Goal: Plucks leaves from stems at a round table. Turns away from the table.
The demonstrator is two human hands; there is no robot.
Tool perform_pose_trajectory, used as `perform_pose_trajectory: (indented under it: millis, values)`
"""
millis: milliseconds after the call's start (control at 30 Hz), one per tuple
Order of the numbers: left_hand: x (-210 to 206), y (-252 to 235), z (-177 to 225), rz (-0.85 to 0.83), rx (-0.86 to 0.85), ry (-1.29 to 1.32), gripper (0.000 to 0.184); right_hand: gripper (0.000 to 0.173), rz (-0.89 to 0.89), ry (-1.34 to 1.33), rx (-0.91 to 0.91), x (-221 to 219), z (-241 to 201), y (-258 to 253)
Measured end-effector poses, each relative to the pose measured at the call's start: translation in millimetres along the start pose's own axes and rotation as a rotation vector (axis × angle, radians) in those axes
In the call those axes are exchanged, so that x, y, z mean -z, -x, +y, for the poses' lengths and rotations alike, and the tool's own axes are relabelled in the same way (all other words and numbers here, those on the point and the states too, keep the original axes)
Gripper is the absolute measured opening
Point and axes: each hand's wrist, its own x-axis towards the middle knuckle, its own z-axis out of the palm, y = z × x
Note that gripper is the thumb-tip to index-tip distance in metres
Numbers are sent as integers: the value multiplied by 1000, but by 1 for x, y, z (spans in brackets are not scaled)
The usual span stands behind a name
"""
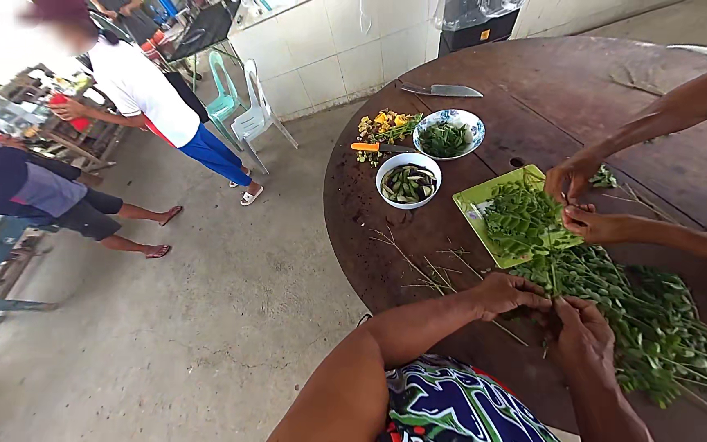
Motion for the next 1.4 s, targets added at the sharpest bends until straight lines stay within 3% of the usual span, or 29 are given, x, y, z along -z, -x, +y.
perform_pose_trajectory:
  millis: [300, 500, 1000, 1167, 1267, 1400]
  values:
    - [6, 10, 16, 96, -1, -128, 19, 28, -60, 378, 76, 1, -26, 1]
    - [8, -5, -4, 88, 0, -37, 11, 19, -41, 324, 42, 12, -24, -3]
    - [31, -13, -7, 91, 71, 37, 8, 17, 72, 294, -2, 58, -24, -21]
    - [39, -15, -1, 108, 92, -19, 11, 26, 101, 748, 27, 93, -5, -42]
    - [42, -20, 7, 91, 111, -56, 10, 33, -34, 874, 143, 79, -13, -43]
    - [40, -24, 12, 24, 114, -115, 13, 23, -391, 678, 165, 28, -29, -38]
